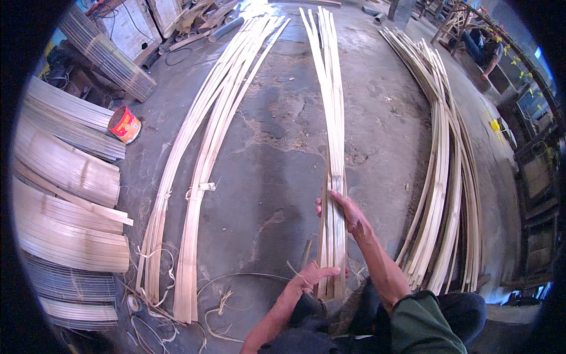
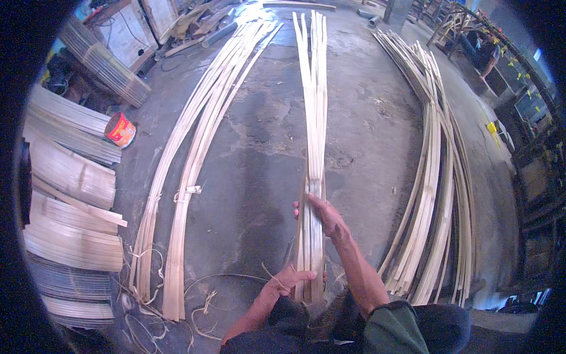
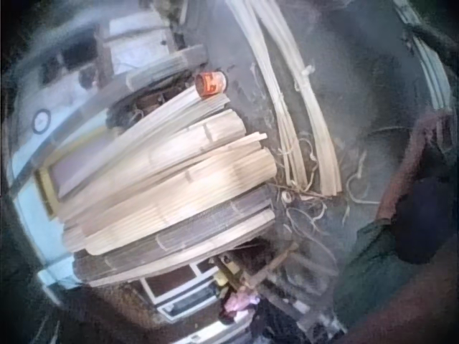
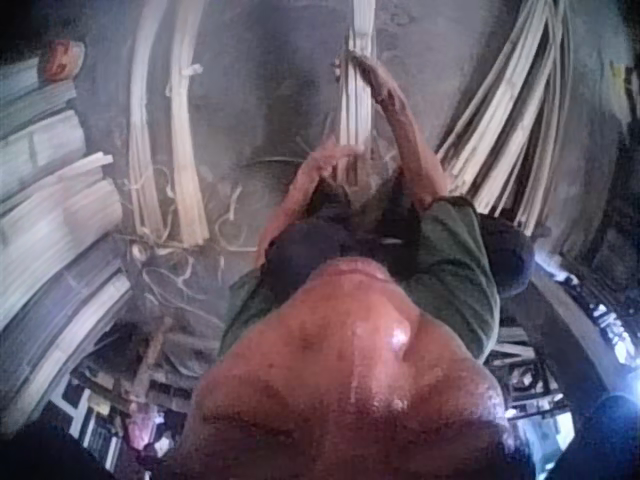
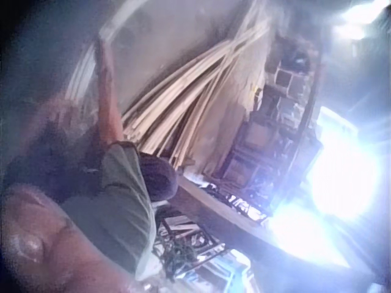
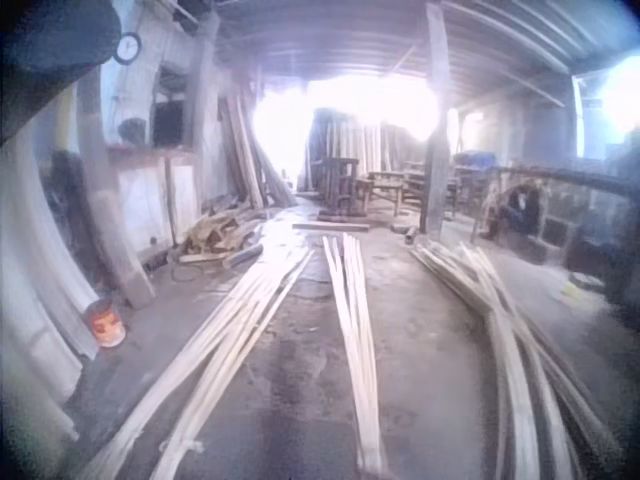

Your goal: The person sits on the floor and repeatedly picks up, aligns, and stacks thin wooden strips into neat piles. The person handles the strips by hand, moving them between piles and adjusting their alignment.

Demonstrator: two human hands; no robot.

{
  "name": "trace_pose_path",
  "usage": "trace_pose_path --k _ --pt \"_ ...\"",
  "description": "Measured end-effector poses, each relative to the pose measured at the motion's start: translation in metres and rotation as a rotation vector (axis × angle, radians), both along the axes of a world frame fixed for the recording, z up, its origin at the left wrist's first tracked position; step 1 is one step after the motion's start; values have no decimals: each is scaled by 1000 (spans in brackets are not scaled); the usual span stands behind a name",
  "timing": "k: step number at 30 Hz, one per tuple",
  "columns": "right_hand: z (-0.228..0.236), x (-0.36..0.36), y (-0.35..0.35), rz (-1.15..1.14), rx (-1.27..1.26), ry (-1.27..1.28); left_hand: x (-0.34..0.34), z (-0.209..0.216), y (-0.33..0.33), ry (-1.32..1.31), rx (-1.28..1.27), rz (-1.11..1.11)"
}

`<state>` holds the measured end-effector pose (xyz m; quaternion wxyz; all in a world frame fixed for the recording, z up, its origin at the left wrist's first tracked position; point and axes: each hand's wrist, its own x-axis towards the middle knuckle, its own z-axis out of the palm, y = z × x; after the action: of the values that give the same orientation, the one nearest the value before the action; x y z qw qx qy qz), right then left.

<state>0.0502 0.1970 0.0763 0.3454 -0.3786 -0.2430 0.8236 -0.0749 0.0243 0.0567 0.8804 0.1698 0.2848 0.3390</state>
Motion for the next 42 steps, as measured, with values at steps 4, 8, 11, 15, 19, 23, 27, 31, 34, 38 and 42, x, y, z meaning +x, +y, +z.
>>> trace_pose_path --k 4,8,11,15,19,23,27,31,34,38,42 --pt "-31 21 7 16 -100 -4 7 -17 13 13 -62 -62" --pt "-37 26 14 45 -57 -15 8 -14 22 9 44 -105" --pt "-37 31 25 82 -71 -187 10 -20 31 72 32 -89" --pt "-42 73 16 203 20 -552 23 -34 34 -59 30 -87" --pt "-6 128 -21 435 -96 -522 48 -29 50 -85 72 -141" --pt "78 160 -74 520 -166 -698 81 -21 69 -121 -61 -128" --pt "114 203 -125 306 -198 -679 122 -1 82 -171 -81 -187" --pt "101 229 -147 239 -23 -806 145 11 81 -224 -41 -146" --pt "42 242 -134 102 -228 -516 153 18 78 -62 -57 -138" --pt "-6 200 -143 23 -186 -127 142 4 80 296 86 -292" --pt "-4 157 -144 38 -209 -31 89 -11 43 699 471 -344"
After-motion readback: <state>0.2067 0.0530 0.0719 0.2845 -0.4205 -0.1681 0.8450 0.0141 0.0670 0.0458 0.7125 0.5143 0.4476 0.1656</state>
